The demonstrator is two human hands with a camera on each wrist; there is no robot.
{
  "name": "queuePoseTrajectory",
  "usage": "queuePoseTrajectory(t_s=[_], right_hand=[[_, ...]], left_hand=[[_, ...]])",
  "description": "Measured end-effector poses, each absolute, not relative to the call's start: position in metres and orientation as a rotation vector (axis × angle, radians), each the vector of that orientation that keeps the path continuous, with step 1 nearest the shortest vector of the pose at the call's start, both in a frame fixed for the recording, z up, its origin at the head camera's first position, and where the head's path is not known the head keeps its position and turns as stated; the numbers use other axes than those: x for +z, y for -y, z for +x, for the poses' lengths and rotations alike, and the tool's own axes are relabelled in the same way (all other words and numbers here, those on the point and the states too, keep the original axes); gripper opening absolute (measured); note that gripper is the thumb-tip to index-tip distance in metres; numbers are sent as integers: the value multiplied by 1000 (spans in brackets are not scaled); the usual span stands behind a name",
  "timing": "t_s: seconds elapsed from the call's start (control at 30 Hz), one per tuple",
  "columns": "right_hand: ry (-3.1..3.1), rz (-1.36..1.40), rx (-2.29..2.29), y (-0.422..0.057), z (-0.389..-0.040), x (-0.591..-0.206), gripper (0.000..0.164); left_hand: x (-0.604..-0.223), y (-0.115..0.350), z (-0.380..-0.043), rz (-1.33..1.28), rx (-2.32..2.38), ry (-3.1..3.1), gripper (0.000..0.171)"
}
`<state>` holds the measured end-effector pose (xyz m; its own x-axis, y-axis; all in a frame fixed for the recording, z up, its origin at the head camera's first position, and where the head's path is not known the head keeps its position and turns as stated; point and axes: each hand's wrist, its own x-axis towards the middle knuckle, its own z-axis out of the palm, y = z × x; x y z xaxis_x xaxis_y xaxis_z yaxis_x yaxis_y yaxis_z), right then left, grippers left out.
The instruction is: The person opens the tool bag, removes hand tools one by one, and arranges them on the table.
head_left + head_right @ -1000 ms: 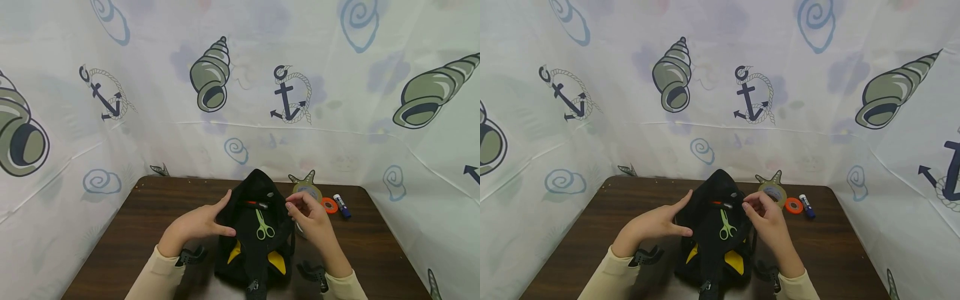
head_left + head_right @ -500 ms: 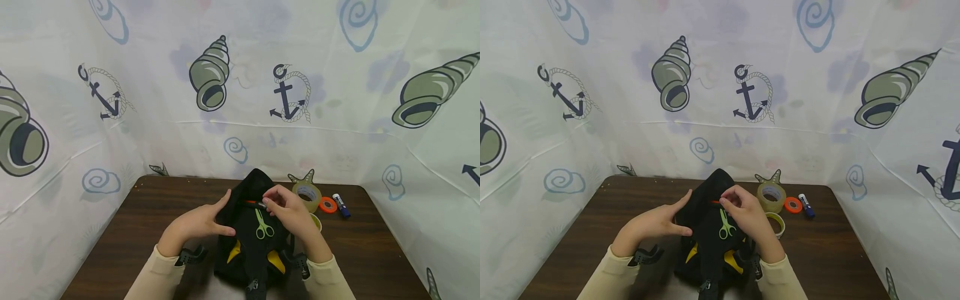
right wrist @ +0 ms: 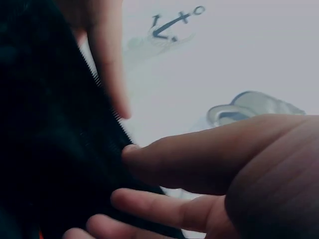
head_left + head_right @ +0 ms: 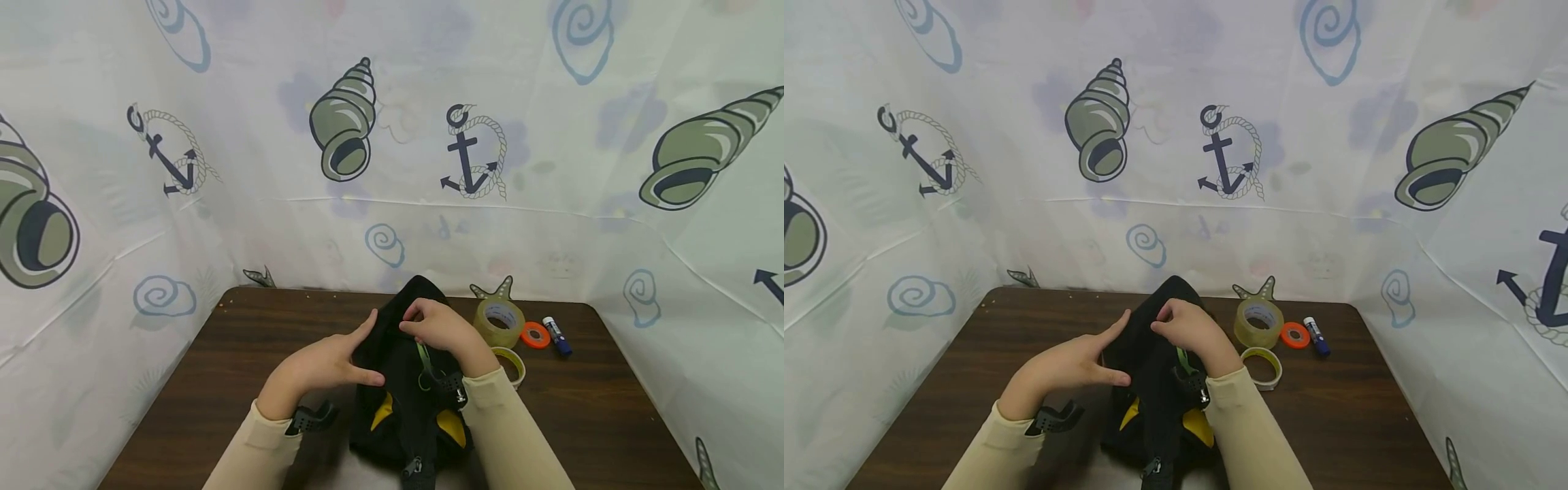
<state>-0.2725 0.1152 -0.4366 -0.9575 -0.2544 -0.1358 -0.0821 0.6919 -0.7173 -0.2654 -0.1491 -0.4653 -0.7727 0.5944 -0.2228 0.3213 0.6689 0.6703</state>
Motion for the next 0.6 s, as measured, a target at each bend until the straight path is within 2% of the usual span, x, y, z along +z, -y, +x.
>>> queuePoseTrajectory(t_s=[0.27, 0.6], right_hand=[[-2690, -169, -919, -111, -296, -471, 30], [-2642, -154, -772, -112, -299, -506, 25]], left_hand=[[-464, 150, -263, 714, 864, -2457, 121], [-465, 151, -264, 667, 851, -2495, 120]])
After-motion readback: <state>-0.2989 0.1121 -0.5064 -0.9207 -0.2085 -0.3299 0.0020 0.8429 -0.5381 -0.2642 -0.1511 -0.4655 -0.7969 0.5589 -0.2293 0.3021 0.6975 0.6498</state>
